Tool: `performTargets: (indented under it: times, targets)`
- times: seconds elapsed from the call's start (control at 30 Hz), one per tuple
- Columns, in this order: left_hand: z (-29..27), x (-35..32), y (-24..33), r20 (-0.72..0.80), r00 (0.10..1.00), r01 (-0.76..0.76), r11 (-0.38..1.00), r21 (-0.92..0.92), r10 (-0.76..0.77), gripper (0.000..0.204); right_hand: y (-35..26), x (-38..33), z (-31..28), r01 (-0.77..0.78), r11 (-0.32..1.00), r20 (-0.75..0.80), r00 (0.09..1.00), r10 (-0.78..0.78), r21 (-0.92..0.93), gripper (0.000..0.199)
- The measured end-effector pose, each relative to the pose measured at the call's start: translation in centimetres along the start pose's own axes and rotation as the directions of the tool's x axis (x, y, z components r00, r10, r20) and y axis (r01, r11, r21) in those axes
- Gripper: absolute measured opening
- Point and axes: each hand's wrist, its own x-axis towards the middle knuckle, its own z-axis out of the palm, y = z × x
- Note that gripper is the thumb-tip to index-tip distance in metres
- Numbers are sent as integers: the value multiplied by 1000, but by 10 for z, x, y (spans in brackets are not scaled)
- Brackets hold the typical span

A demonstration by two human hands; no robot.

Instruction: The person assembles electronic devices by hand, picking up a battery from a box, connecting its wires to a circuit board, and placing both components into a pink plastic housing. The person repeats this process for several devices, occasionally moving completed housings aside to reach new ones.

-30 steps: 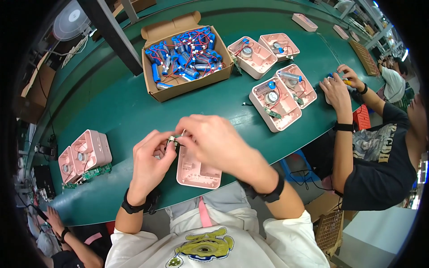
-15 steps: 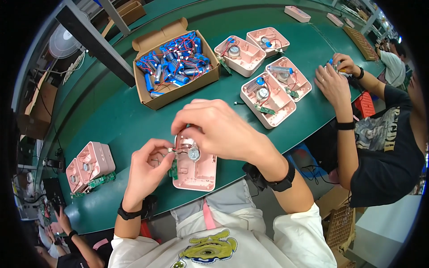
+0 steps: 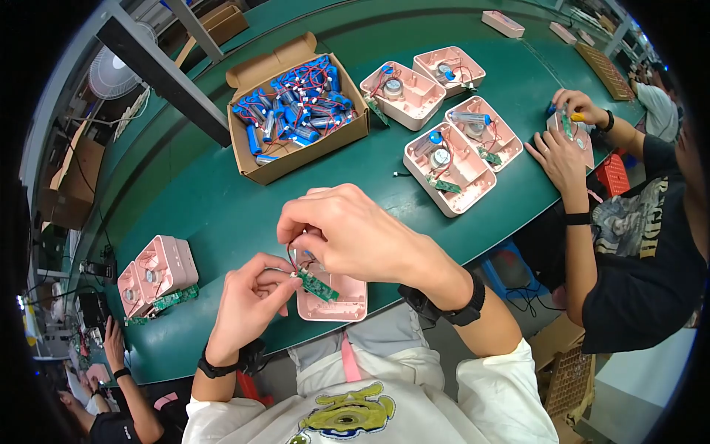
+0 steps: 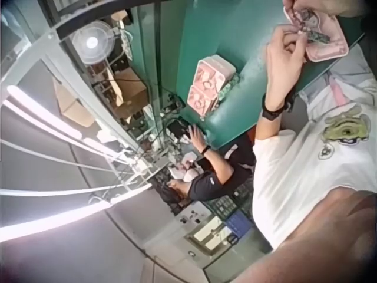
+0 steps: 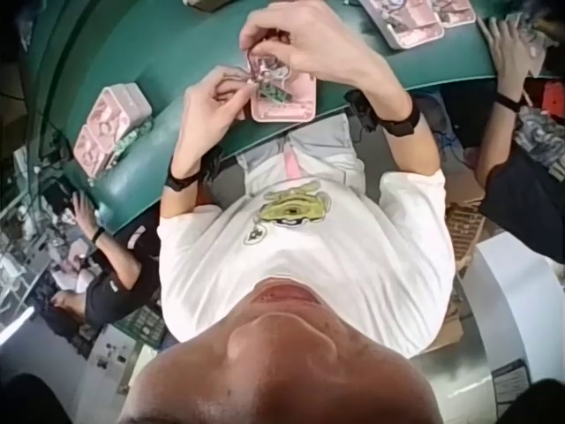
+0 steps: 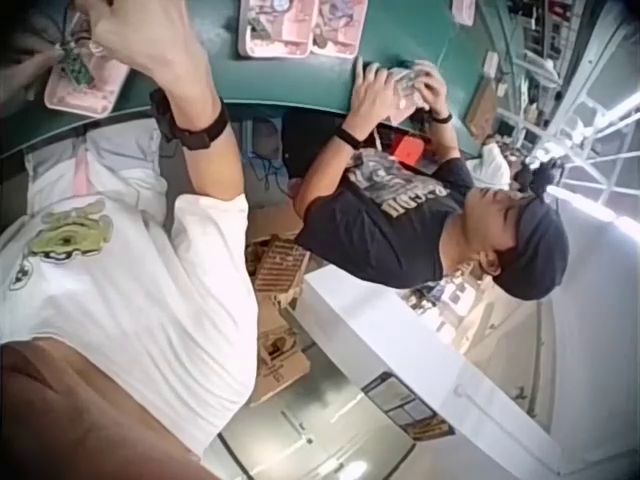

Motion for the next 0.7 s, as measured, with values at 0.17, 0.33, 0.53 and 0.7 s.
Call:
performTargets:
  times: [0.17, 0.33, 0.53, 0.7]
  targets:
    - [1, 1, -6, -11, 999, -39, 999, 10, 39, 18, 7, 3, 2, 48, 990, -21, 998, -52, -131, 13]
    - [4, 5, -9, 30, 999, -36, 999, -4, 36, 18, 12, 0, 9, 55, 954, 58, 998, -40, -293, 27]
    - [-11, -2, -18, 103, 975, -219, 932, 289, 197, 26, -26, -36, 3, -131, 952, -43, 991, 124, -278, 50]
    - [-10, -4, -35, 199, 963, -203, 975, 95, 181, 31, -69, -91, 56, -359, 748, -111, 926, 361, -558, 77]
